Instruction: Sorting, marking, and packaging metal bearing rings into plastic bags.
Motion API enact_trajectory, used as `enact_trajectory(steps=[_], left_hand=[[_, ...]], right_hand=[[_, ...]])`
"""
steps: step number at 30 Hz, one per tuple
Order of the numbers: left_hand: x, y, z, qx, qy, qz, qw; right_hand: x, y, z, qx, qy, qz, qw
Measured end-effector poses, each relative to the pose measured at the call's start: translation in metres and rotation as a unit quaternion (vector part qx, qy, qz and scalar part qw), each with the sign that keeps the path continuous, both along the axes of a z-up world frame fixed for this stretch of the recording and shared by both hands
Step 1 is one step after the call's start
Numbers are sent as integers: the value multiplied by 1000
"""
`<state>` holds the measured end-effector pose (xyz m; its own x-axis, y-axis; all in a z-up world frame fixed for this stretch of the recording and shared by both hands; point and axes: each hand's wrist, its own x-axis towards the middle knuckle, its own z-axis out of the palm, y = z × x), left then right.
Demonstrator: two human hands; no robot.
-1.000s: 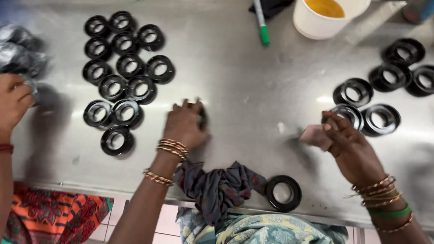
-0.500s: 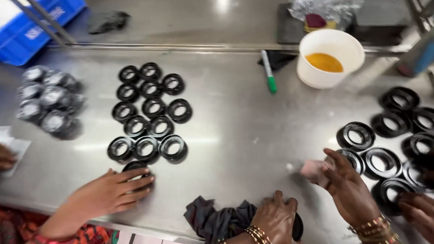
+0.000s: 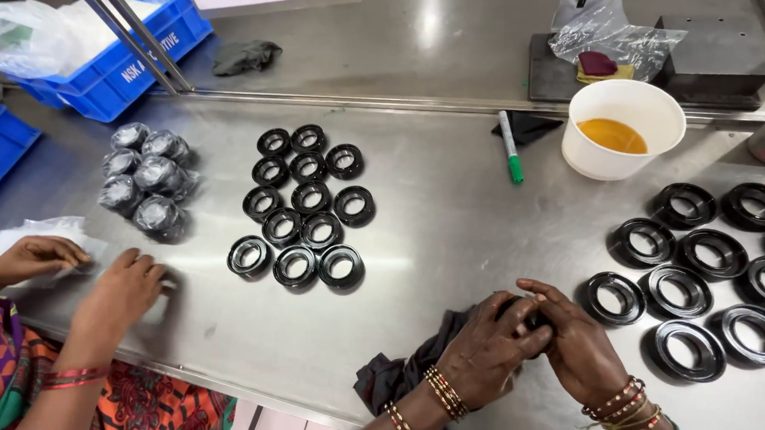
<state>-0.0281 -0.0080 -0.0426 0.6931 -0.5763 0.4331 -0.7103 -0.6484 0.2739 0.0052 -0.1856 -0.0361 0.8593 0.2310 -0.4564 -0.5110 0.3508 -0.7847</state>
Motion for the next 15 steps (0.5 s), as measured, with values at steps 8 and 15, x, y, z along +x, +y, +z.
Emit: enact_trajectory(steps=[8, 15], left_hand=[[2, 6, 49, -230, 361, 176, 887], [14, -15, -42, -280, 167, 36, 945]], right_hand=[[-12, 7, 12, -80, -19, 25, 996], [-16, 9, 41, -157, 19, 20, 987]])
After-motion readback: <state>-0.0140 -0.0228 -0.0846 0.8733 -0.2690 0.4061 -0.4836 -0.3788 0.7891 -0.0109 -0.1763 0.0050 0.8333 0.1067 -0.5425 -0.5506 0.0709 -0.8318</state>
